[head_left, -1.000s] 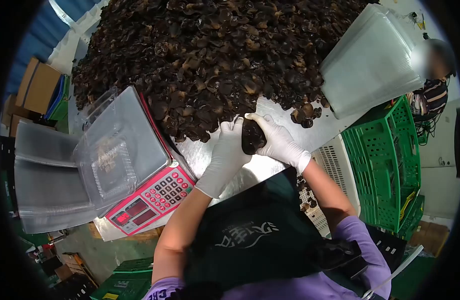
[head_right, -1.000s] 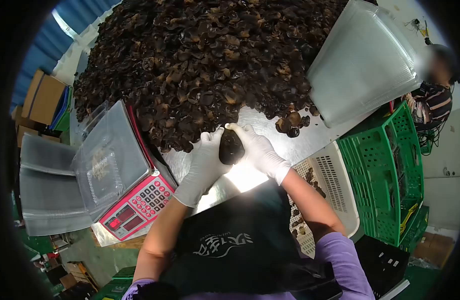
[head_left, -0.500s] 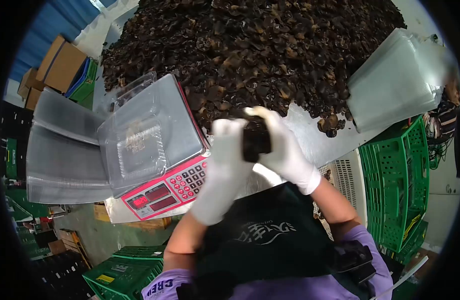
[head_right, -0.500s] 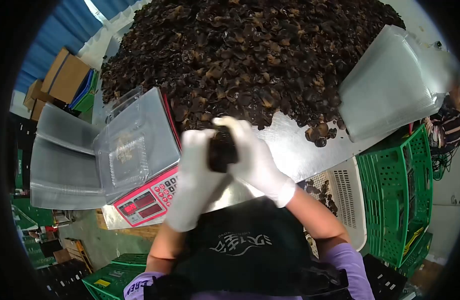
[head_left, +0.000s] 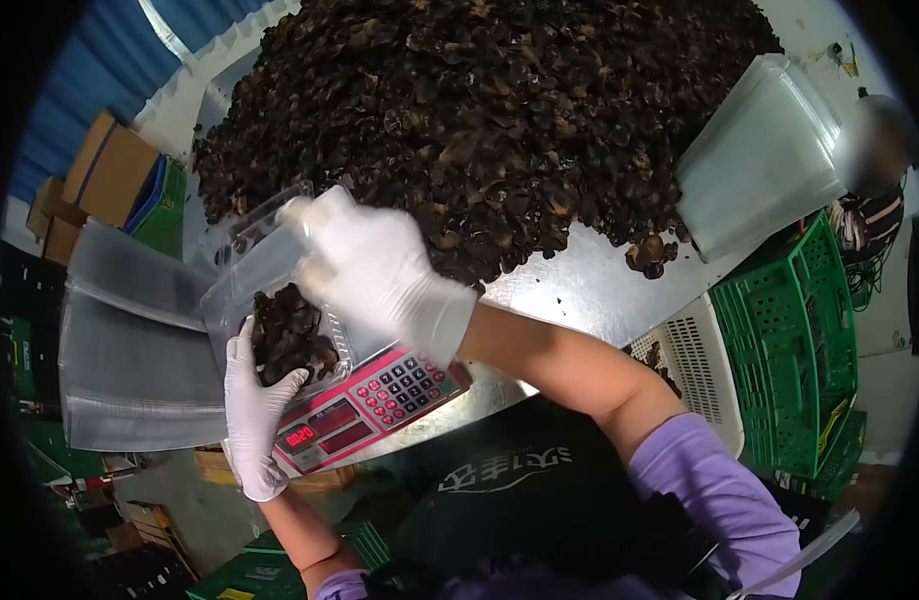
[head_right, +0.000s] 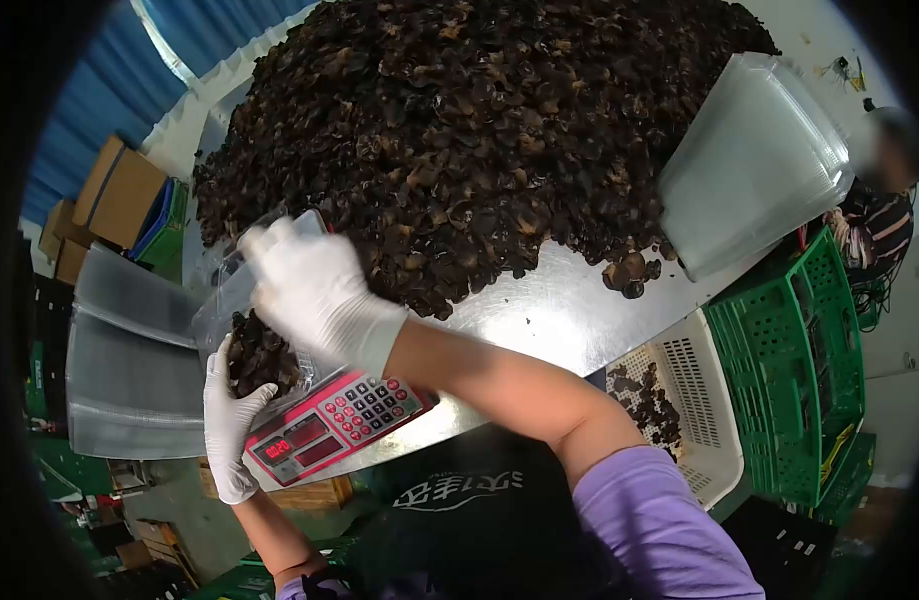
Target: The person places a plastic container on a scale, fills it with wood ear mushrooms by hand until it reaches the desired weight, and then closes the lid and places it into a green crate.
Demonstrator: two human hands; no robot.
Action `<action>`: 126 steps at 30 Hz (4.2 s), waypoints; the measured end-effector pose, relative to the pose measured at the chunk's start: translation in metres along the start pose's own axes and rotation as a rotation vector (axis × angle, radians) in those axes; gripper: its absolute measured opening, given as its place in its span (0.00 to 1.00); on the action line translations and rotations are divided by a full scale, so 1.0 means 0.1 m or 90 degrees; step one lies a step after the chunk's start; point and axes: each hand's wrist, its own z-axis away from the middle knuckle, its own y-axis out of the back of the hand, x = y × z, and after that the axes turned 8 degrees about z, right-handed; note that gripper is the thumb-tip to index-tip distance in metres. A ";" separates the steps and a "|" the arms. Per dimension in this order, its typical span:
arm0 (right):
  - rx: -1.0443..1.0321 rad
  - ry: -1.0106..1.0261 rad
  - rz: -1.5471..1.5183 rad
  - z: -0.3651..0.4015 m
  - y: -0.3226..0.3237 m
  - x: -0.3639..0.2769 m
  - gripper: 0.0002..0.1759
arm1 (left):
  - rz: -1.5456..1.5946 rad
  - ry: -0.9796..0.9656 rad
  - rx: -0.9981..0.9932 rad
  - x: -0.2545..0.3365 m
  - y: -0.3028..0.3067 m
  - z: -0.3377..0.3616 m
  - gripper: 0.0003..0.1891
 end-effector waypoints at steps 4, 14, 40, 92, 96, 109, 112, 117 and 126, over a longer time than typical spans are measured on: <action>-0.131 -0.018 0.310 0.15 -0.47 0.98 0.22 | -0.122 -0.031 0.073 0.15 0.01 0.14 0.43; -0.116 0.130 0.371 1.31 0.21 1.75 0.20 | 0.055 -0.349 0.017 0.97 -0.91 0.51 0.21; -0.030 -0.088 0.310 2.07 0.96 1.84 0.49 | -0.726 -0.132 -0.150 0.69 -2.31 -0.85 0.10; 0.094 -0.204 0.089 2.20 0.71 1.67 0.24 | -0.248 -0.193 -0.209 0.96 -2.61 -0.16 0.28; 0.009 -0.177 0.279 2.06 0.55 1.74 0.28 | -0.290 -0.212 -0.211 0.89 -2.56 -0.12 0.21; 0.105 -0.336 0.127 2.11 0.87 1.91 0.26 | -0.340 -0.161 -0.035 0.91 -2.87 -0.80 0.13; 0.100 -0.323 0.147 2.08 0.88 1.94 0.24 | -0.311 -0.222 -0.003 0.83 -2.77 -0.83 0.07; -0.003 -0.297 0.297 1.92 0.84 1.88 0.35 | -0.063 -0.274 0.122 0.94 -2.34 -0.48 0.11; 0.116 -0.319 0.152 1.96 0.80 1.99 0.21 | -0.024 -0.191 -0.050 0.69 -2.42 0.22 0.20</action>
